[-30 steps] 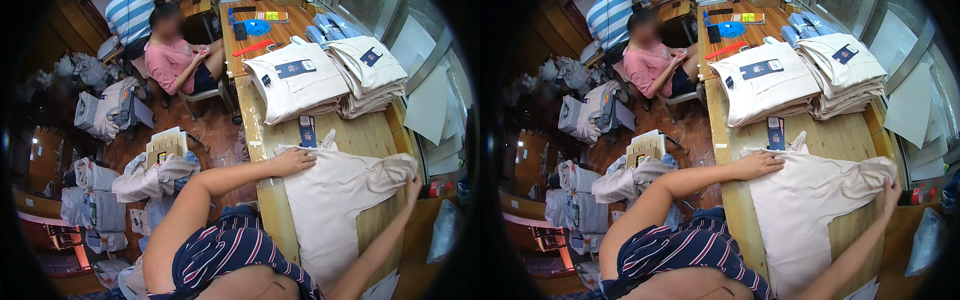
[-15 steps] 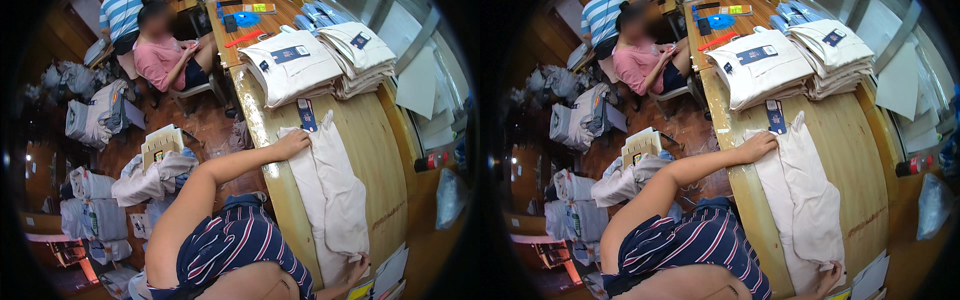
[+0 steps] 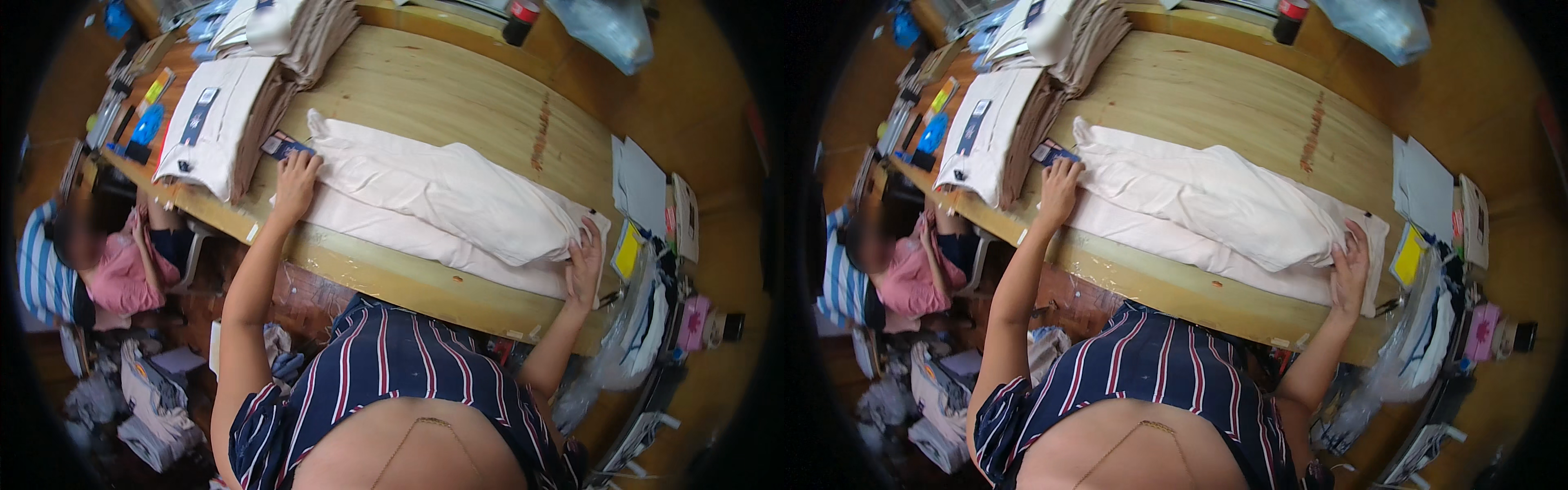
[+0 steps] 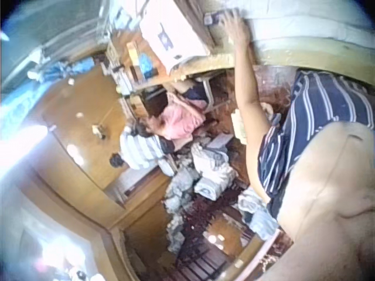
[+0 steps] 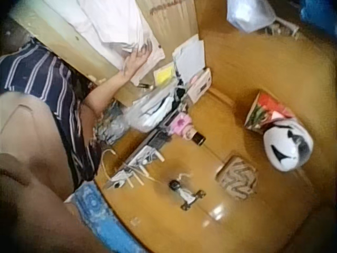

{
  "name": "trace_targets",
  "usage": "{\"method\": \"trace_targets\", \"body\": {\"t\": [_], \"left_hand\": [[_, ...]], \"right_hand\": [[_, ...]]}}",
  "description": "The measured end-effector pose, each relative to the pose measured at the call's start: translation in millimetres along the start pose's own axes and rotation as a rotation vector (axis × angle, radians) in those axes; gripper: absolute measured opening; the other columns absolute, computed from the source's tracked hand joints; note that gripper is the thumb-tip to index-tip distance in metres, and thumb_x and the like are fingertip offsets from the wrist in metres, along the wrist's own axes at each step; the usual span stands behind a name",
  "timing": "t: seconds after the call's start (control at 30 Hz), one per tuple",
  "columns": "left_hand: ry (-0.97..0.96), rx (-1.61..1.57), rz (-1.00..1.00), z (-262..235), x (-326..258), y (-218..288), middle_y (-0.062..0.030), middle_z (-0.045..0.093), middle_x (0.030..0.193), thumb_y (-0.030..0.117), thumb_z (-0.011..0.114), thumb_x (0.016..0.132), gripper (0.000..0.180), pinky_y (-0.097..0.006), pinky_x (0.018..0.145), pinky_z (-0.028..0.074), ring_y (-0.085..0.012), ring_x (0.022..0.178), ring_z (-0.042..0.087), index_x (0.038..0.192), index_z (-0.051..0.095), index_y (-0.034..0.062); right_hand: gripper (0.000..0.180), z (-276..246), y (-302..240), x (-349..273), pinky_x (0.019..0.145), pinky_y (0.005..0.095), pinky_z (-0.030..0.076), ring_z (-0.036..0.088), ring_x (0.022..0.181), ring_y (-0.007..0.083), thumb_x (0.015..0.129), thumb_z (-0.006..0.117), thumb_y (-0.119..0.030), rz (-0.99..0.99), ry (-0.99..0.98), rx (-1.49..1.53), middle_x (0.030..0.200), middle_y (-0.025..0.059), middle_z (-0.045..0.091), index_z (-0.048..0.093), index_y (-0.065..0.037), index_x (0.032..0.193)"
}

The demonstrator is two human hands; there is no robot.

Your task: The person folds a light-colored shirt on a wooden table, smooths it, and places a tag on it. They repeat this process with multiple shirts, stacking the finished items on the table.

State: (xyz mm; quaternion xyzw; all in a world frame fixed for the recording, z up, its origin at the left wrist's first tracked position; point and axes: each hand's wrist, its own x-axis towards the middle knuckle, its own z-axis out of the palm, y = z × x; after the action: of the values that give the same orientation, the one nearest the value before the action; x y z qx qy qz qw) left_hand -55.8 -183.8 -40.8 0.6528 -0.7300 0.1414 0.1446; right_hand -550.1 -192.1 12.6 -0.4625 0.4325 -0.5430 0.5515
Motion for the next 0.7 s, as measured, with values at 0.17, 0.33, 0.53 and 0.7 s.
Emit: {"method": "trace_targets", "body": {"t": [0.17,0.33,0.53,0.7], "left_hand": [[0.037,-0.02,0.066,9,-1,-1,-0.0096,0.049,0.089,0.003,0.047,0.068,0.018,-0.037,0.073,0.033,-0.0265,0.089,0.045,0.085,0.049,0.0068],[-0.096,-0.053,0.101,-4,-18,-11,-0.0091,0.048,0.086,-0.001,0.049,0.063,0.021,-0.037,0.071,0.032,-0.0264,0.087,0.045,0.082,0.05,0.0072],[-0.361,0.028,0.153,-38,6,15,-0.0082,0.049,0.092,-0.001,0.047,0.067,0.022,-0.041,0.077,0.033,-0.0256,0.095,0.044,0.085,0.052,0.009],[-0.146,-0.322,0.279,-21,45,145,-0.0042,0.03,0.135,0.032,0.057,0.075,0.055,-0.052,0.097,0.018,-0.0288,0.124,0.025,0.125,0.039,0.0211]], "right_hand": [[0.036,-21,36,-5,0.087,0.0242,0.035,0.046,0.099,0.015,0.074,0.054,0.008,0.16,0.007,-0.46,0.106,0.0064,0.053,0.052,0.0,0.109],[0.033,-9,6,-5,0.083,0.022,0.037,0.048,0.092,0.0123,0.072,0.057,0.008,-0.009,0.09,-0.046,0.104,0.0067,0.052,0.055,0.0,0.104],[0.039,-53,56,4,0.083,0.026,0.039,0.046,0.097,0.0153,0.076,0.058,-0.005,0.202,0.239,-0.651,0.105,0.0066,0.052,0.049,-0.008,0.114],[0.045,-60,51,-10,0.094,0.0503,0.025,0.029,0.12,0.0318,0.082,0.049,-0.04,0.01,0.754,-1.621,0.131,0.0109,0.033,0.042,-0.021,0.122]]}}
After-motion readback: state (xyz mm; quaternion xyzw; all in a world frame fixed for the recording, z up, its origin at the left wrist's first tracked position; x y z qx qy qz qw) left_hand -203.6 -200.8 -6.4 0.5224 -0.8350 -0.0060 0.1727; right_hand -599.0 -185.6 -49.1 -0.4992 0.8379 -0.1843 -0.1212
